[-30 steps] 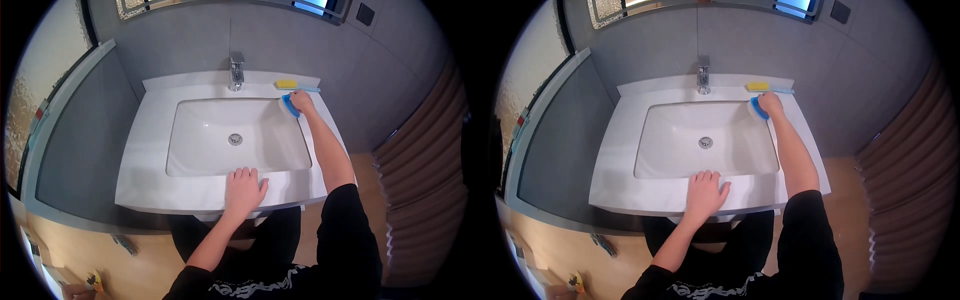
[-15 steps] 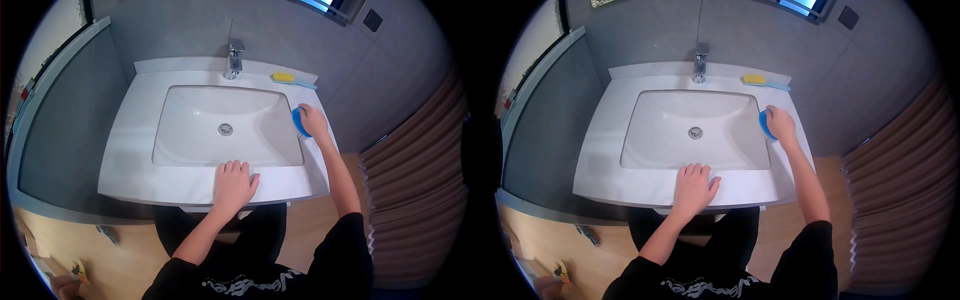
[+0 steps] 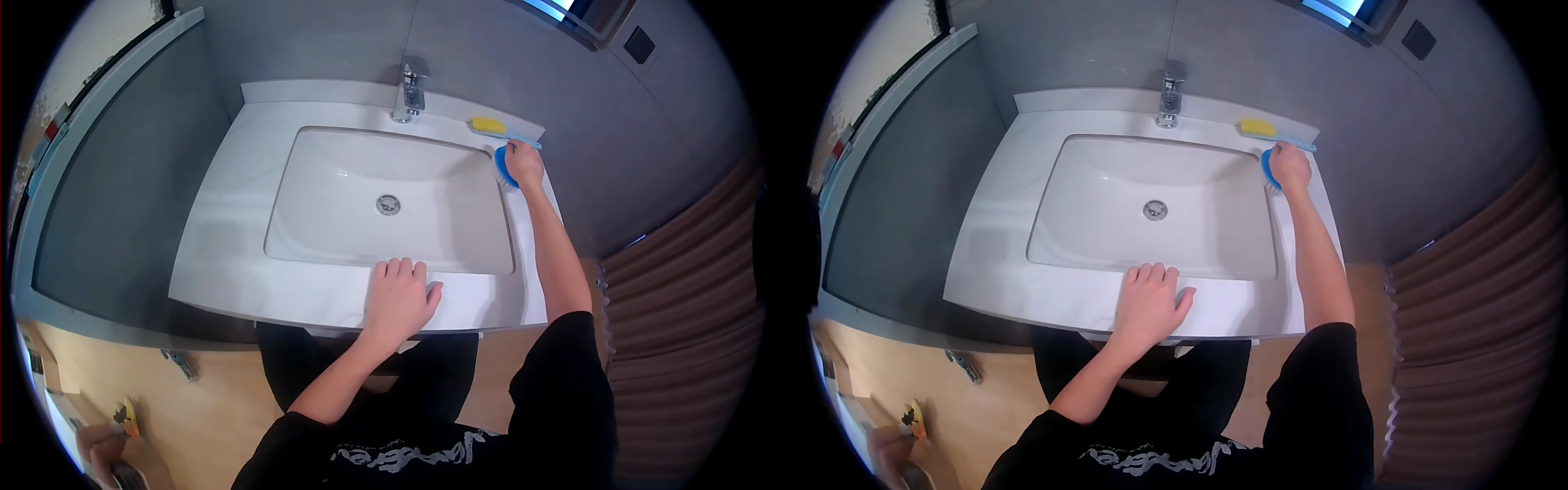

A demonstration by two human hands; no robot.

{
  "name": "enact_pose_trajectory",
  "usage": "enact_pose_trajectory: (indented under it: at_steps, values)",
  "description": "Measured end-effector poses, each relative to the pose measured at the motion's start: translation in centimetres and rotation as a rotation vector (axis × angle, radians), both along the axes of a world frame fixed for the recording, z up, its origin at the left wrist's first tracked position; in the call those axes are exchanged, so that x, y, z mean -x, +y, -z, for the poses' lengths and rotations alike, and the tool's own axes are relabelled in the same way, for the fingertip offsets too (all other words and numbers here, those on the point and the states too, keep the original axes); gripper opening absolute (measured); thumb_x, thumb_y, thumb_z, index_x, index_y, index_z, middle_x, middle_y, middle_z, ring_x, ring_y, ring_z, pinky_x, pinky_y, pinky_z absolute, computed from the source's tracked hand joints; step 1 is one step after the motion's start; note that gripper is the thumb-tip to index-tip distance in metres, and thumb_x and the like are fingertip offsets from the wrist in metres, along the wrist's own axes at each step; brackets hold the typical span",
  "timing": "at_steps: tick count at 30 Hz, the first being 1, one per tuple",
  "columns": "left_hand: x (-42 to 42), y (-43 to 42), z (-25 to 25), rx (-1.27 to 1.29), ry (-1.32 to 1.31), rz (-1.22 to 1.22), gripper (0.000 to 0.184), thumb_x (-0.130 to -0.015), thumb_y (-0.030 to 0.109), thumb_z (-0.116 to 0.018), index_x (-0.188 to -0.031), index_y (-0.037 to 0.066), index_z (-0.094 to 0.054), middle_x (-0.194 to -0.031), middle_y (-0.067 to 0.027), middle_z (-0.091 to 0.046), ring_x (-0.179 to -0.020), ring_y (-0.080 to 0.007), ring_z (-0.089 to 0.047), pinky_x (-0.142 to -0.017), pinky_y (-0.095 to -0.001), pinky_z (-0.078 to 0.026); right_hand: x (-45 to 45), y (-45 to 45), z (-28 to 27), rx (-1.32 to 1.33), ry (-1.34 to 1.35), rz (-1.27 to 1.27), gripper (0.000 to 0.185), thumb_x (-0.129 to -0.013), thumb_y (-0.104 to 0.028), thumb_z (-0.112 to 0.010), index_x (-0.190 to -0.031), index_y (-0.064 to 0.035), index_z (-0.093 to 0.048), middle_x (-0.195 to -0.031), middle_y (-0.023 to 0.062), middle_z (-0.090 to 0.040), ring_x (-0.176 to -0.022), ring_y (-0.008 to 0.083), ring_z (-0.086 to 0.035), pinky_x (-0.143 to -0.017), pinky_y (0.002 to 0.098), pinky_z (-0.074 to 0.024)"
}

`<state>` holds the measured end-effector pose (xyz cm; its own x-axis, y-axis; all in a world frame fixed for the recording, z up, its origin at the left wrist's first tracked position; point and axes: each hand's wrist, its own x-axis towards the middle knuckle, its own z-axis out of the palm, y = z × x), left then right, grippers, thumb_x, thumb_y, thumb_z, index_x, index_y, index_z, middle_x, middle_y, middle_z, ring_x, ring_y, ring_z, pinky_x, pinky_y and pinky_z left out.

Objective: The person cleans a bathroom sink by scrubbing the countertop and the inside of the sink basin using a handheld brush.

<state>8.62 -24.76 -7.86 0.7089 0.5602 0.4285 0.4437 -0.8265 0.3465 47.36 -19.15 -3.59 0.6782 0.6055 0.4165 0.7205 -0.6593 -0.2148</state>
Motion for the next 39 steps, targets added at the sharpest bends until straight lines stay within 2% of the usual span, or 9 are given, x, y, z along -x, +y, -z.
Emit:
enact_pose_trajectory:
  at_steps: [4,6,8,14,18,21,23,27,39]
  values:
    - [0.1,0.0,0.5,-0.005,-0.023,0.003,0.029,-0.089,0.032,-0.067,-0.085,0.004,-0.063,-0.079,-0.0096,-0.058,-0.084,-0.0262,-0.056,-0.082,-0.0377,-0.041,4.7,-2.2,-0.1,0.122,-0.127,-0.171,0.031,-0.096,-0.031,-0.052,-0.113,-0.0124,-0.071,-0.095,0.0212,-0.072,-0.089,0.0425,-0.07,-0.08,0.0528,-0.0558]
    - [0.1,0.0,0.6,-0.007,-0.034,0.002,0.029,-0.089,0.032,-0.067,-0.085,0.004,-0.063,-0.079,-0.0097,-0.058,-0.084,-0.0264,-0.056,-0.082,-0.0377,-0.041,7.8,-4.1,0.1,0.327,-0.25,-0.282,0.026,-0.095,-0.024,-0.053,-0.109,-0.0093,-0.069,-0.084,0.0204,-0.07,-0.079,0.0408,-0.07,-0.071,0.0524,-0.056]
    - [0.2,-0.1,0.7,-0.006,-0.045,-0.005,0.03,-0.089,0.033,-0.067,-0.085,0.004,-0.063,-0.079,-0.0098,-0.058,-0.084,-0.0265,-0.056,-0.082,-0.0377,-0.042,10.6,-6.6,0.6,0.342,-0.287,-0.373,0.019,-0.093,-0.017,-0.055,-0.102,-0.0085,-0.069,-0.076,0.0186,-0.068,-0.071,0.0391,-0.069,-0.063,0.0506,-0.0554]
    - [0.2,0.0,0.6,0.028,-0.008,0.004,0.032,-0.09,0.034,-0.066,-0.087,0.003,-0.063,-0.081,-0.0103,-0.059,-0.085,-0.0268,-0.057,-0.083,-0.0381,-0.042,15.5,-12.2,-0.2,0.613,-0.281,-0.4,0.014,-0.09,-0.017,-0.058,-0.093,-0.0082,-0.068,-0.071,0.0172,-0.067,-0.068,0.0379,-0.07,-0.061,0.049,-0.0559]
    - [0.3,0.0,0.5,0.049,-0.006,0.016,0.032,-0.091,0.035,-0.065,-0.089,0.002,-0.064,-0.083,-0.0109,-0.06,-0.086,-0.0269,-0.057,-0.084,-0.0378,-0.042,16.8,-12.8,-1.4,0.675,-0.221,-0.377,0.02,-0.092,-0.024,-0.061,-0.103,-0.0107,-0.07,-0.077,0.0186,-0.069,-0.072,0.0389,-0.069,-0.065,0.0492,-0.056]
    - [0.2,-0.1,0.7,0.052,-0.032,0.011,0.032,-0.091,0.034,-0.065,-0.089,0.002,-0.064,-0.083,-0.011,-0.061,-0.086,-0.0271,-0.057,-0.085,-0.0379,-0.042,17.1,-11.8,-1.3,0.685,-0.195,-0.365,0.018,-0.093,-0.023,-0.06,-0.098,-0.0094,-0.07,-0.078,0.0179,-0.07,-0.072,0.038,-0.07,-0.066,0.0487,-0.0565]
    - [0.2,0.0,0.9,0.045,-0.057,0.004,0.032,-0.091,0.034,-0.065,-0.09,0.002,-0.064,-0.084,-0.011,-0.061,-0.086,-0.0272,-0.057,-0.085,-0.038,-0.042,16.9,-10.9,0.4,0.671,-0.255,-0.399,0.011,-0.084,-0.012,-0.061,-0.086,-0.0055,-0.07,-0.073,0.0167,-0.069,-0.07,0.0367,-0.071,-0.063,0.0464,-0.0569]
    - [0.3,0.0,0.9,0.073,-0.055,0.017,0.031,-0.09,0.034,-0.066,-0.09,0.002,-0.064,-0.084,-0.0109,-0.06,-0.086,-0.0271,-0.057,-0.084,-0.0383,-0.042,16.3,-8.8,3.9,0.779,-0.277,-0.46,0.012,-0.084,-0.013,-0.061,-0.085,-0.0058,-0.071,-0.078,0.0159,-0.071,-0.075,0.0344,-0.072,-0.064,0.0442,-0.0575]
    - [0.2,0.0,0.4,0.07,-0.048,-0.003,0.03,-0.087,0.034,-0.068,-0.084,0.005,-0.062,-0.08,-0.0088,-0.058,-0.084,-0.0256,-0.056,-0.081,-0.0372,-0.041,6.0,3.7,6.8,0.709,-0.529,-0.353,0.018,-0.09,-0.014,-0.056,-0.099,-0.0092,-0.071,-0.09,0.0118,-0.073,-0.08,0.0292,-0.074,-0.064,0.0412,-0.0584]
